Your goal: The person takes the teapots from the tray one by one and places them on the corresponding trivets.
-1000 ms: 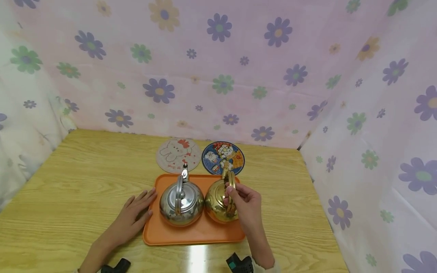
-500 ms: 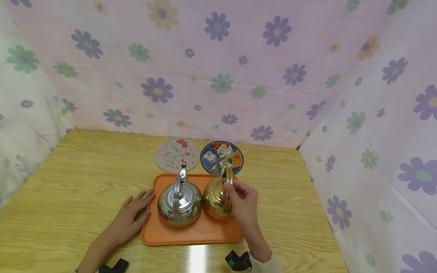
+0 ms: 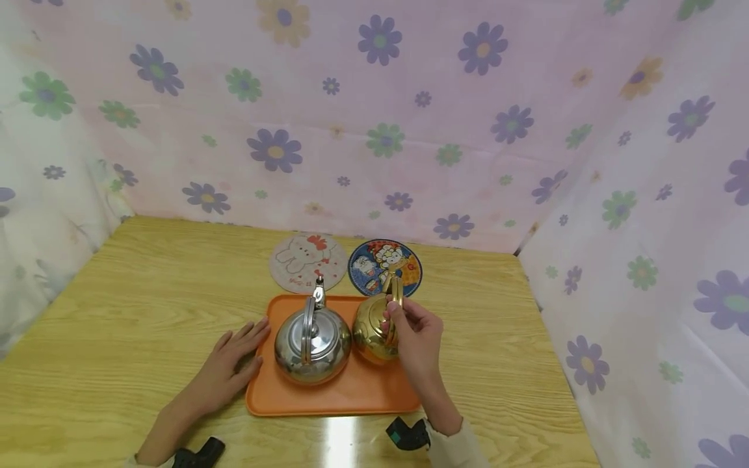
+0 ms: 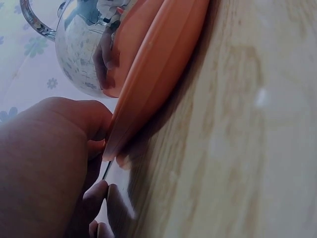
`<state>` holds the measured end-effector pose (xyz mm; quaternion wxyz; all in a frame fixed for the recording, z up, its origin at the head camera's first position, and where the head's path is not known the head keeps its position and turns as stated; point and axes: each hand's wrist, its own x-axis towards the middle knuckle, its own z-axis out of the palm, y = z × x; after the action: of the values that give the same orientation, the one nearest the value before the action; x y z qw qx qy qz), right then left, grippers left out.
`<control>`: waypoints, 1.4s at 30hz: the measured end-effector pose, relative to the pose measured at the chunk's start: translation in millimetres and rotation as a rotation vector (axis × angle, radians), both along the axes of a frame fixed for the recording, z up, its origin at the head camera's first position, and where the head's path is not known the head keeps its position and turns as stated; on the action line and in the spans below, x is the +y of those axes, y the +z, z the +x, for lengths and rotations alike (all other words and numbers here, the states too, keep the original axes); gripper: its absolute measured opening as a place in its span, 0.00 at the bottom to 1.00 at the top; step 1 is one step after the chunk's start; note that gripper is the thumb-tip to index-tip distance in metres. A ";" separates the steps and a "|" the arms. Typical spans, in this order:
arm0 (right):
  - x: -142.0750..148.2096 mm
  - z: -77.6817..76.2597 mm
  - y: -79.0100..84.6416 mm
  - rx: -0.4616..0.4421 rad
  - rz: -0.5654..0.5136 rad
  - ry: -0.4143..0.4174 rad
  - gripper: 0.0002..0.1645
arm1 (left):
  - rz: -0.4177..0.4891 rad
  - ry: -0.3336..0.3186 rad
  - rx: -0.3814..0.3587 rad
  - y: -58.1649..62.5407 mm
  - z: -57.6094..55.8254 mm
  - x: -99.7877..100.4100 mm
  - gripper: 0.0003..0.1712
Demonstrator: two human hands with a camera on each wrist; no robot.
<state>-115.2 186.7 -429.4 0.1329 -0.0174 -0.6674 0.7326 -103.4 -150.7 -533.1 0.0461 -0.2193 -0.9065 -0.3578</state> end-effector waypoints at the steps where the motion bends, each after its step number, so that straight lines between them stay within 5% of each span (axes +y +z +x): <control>1: 0.2 -0.7 -0.3 0.007 -0.003 -0.002 0.18 | -0.002 -0.001 -0.004 0.1 -0.3 0.5 0.31; 42: 0.5 -15.1 -7.2 0.120 -0.039 0.010 0.18 | -0.005 -0.002 -0.028 2.4 0.2 2.0 0.32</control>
<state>-130.3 187.2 -436.6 0.1685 0.0272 -0.6439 0.7459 -103.2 -148.8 -530.7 0.0325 -0.2152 -0.9077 -0.3588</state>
